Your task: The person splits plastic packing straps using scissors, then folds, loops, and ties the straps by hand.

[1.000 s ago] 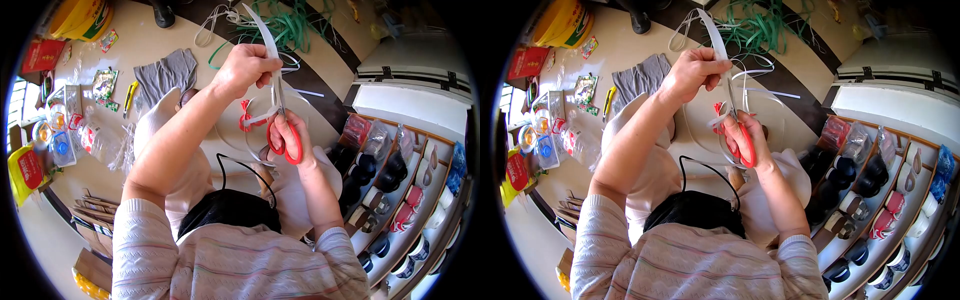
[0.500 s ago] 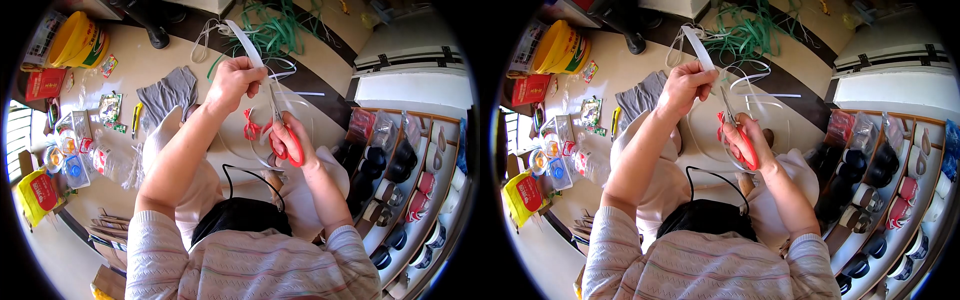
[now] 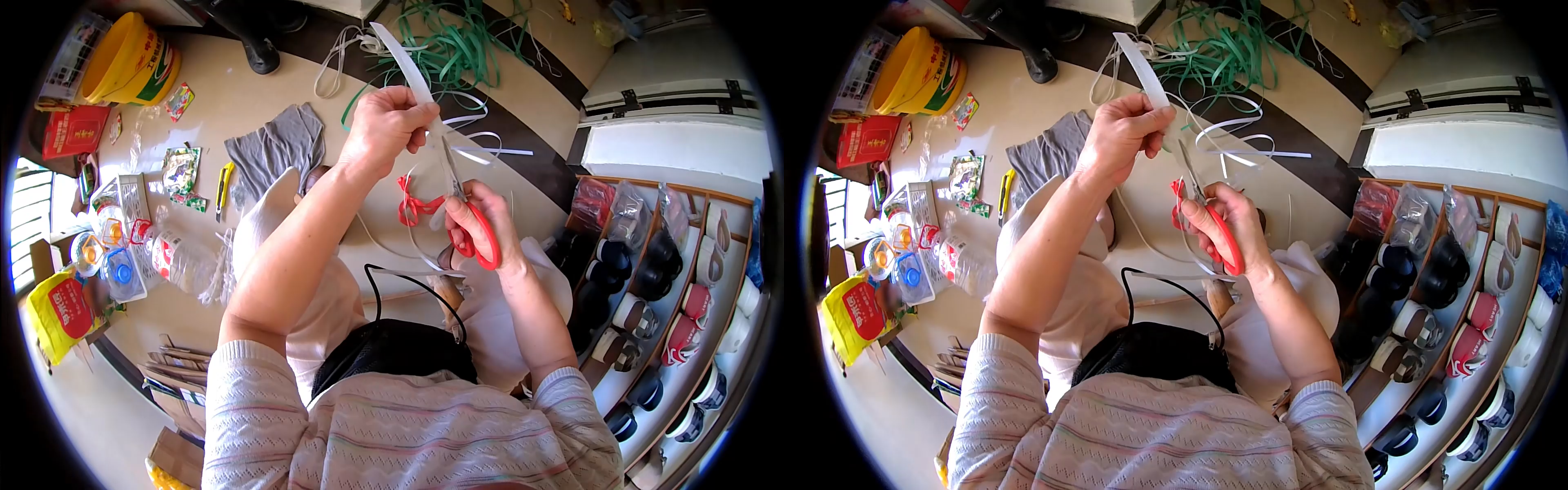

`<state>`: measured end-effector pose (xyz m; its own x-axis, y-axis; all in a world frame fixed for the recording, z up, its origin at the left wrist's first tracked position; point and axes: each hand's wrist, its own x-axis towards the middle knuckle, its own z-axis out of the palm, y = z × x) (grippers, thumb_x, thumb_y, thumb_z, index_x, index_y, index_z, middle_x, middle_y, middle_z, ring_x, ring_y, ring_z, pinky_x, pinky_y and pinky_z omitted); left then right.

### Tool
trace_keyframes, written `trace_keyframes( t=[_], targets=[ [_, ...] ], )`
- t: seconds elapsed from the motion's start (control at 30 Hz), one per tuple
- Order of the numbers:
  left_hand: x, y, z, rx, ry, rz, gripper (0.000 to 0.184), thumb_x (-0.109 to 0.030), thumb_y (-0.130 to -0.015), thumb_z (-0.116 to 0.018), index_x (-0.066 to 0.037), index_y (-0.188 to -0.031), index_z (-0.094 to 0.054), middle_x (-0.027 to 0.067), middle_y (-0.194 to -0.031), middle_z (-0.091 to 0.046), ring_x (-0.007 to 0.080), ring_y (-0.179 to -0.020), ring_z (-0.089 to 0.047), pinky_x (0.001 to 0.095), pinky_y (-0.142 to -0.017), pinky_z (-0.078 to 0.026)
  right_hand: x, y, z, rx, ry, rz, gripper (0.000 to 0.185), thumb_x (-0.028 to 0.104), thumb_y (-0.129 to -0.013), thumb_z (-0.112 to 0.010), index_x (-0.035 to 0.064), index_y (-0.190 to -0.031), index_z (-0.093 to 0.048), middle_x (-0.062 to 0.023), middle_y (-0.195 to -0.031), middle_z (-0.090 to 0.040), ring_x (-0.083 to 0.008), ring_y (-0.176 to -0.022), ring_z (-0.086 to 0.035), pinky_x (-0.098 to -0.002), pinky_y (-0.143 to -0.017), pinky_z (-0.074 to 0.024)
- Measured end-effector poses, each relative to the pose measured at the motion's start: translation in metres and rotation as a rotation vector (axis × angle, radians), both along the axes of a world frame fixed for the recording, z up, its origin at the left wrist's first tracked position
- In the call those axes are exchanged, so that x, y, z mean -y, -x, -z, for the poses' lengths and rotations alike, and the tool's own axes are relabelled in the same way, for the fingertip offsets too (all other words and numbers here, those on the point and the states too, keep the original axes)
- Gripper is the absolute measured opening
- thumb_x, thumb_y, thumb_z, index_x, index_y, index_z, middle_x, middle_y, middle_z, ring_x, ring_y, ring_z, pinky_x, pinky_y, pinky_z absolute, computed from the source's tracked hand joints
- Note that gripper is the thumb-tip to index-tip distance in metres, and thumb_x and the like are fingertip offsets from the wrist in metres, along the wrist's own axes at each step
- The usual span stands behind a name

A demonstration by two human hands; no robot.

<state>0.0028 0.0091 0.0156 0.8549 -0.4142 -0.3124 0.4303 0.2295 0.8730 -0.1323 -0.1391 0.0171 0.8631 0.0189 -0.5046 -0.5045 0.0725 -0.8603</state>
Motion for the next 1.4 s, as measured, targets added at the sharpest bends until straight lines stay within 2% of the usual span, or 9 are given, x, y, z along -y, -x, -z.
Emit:
trace_keyframes(
  t=[0.1,0.23,0.4,0.6,0.73,0.83,1.03,1.2,1.4],
  targets=[
    [0.001,0.001,0.001,0.006,-0.008,0.024,0.016,-0.013,-0.080,-0.065,-0.003,-0.071,-0.058,0.0014,-0.057,-0.053,0.0072,-0.046,-0.046,0.0220,-0.043,-0.036,0.000,0.000,0.002,0.016,-0.004,0.030,0.043,0.037,-0.079,-0.068,-0.0004,-0.090,-0.050,-0.0020,-0.061,-0.055,-0.0053,-0.043,-0.046,-0.0193,-0.038,-0.0349],
    [0.001,0.001,0.004,0.008,0.004,0.026,0.014,-0.010,-0.078,-0.065,0.000,-0.070,-0.058,0.0016,-0.058,-0.054,0.0076,-0.046,-0.049,0.0228,-0.040,-0.039,0.000,-0.001,-0.004,-0.007,-0.036,-0.008,0.031,0.031,-0.087,-0.060,0.0007,-0.091,-0.054,-0.0038,-0.065,-0.056,-0.0077,-0.048,-0.051,-0.0199,-0.043,-0.0396],
    [-0.001,0.002,-0.001,0.098,-0.167,-0.021,0.015,-0.011,-0.078,-0.065,0.001,-0.070,-0.059,0.0021,-0.059,-0.055,0.0072,-0.049,-0.051,0.0223,-0.044,-0.041,-0.002,-0.003,-0.007,-0.071,-0.118,-0.039,0.032,0.032,-0.088,-0.059,0.0007,-0.094,-0.058,-0.0027,-0.064,-0.057,-0.0082,-0.051,-0.053,-0.0199,-0.045,-0.0414],
    [0.003,0.004,-0.001,0.249,-0.361,-0.046,0.015,-0.011,-0.077,-0.065,0.002,-0.072,-0.060,0.0036,-0.059,-0.057,0.0073,-0.051,-0.053,0.0247,-0.049,-0.044,0.004,-0.005,-0.012,-0.147,0.213,-0.149,0.029,0.029,-0.088,-0.058,0.0005,-0.092,-0.058,-0.0035,-0.065,-0.057,-0.0089,-0.050,-0.053,-0.0201,-0.045,-0.0419],
    [0.003,0.004,-0.002,0.288,-0.386,-0.026,0.013,-0.010,-0.076,-0.065,0.002,-0.074,-0.061,0.0030,-0.058,-0.057,0.0071,-0.050,-0.052,0.0240,-0.048,-0.043,0.009,-0.002,-0.013,-0.114,0.042,-0.115,0.034,0.038,-0.083,-0.063,0.0042,-0.082,-0.060,-0.0013,-0.060,-0.055,-0.0068,-0.046,-0.050,-0.0205,-0.038,-0.0373],
    [0.003,0.004,-0.001,0.128,-0.185,0.046,0.016,-0.012,-0.080,-0.065,-0.002,-0.070,-0.057,0.0007,-0.057,-0.052,0.0059,-0.047,-0.047,0.0220,-0.043,-0.037,0.011,-0.003,-0.011,-0.045,0.034,-0.118,0.034,0.038,-0.084,-0.062,0.0044,-0.085,-0.060,-0.0008,-0.061,-0.055,-0.0065,-0.047,-0.050,-0.0201,-0.039,-0.0373],
    [0.004,0.006,0.005,-0.043,0.018,0.050,0.016,-0.012,-0.079,-0.066,-0.003,-0.071,-0.057,0.0015,-0.058,-0.052,0.0078,-0.046,-0.047,0.0224,-0.042,-0.036,0.005,-0.003,-0.006,0.027,0.022,-0.080,0.032,0.036,-0.084,-0.062,0.0047,-0.090,-0.059,0.0018,-0.063,-0.054,-0.0040,-0.048,-0.047,-0.0177,-0.042,-0.0358],
    [0.002,0.006,0.004,-0.146,0.098,0.032,0.015,-0.013,-0.080,-0.066,-0.004,-0.071,-0.058,0.0019,-0.059,-0.054,0.0085,-0.045,-0.047,0.0221,-0.042,-0.037,-0.004,0.001,0.001,0.049,-0.071,-0.002,0.032,0.034,-0.085,-0.062,0.0042,-0.095,-0.058,0.0042,-0.061,-0.049,-0.0024,-0.047,-0.042,-0.0174,-0.041,-0.0319],
    [0.003,0.009,0.003,-0.166,0.112,0.033,0.015,-0.014,-0.080,-0.066,-0.003,-0.072,-0.058,0.0019,-0.059,-0.054,0.0088,-0.046,-0.048,0.0222,-0.042,-0.037,-0.005,-0.001,-0.003,0.090,0.012,-0.053,0.033,0.033,-0.090,-0.055,0.0010,-0.099,-0.056,0.0026,-0.058,-0.046,-0.0051,-0.049,-0.041,-0.0189,-0.045,-0.0321]
  ],
)
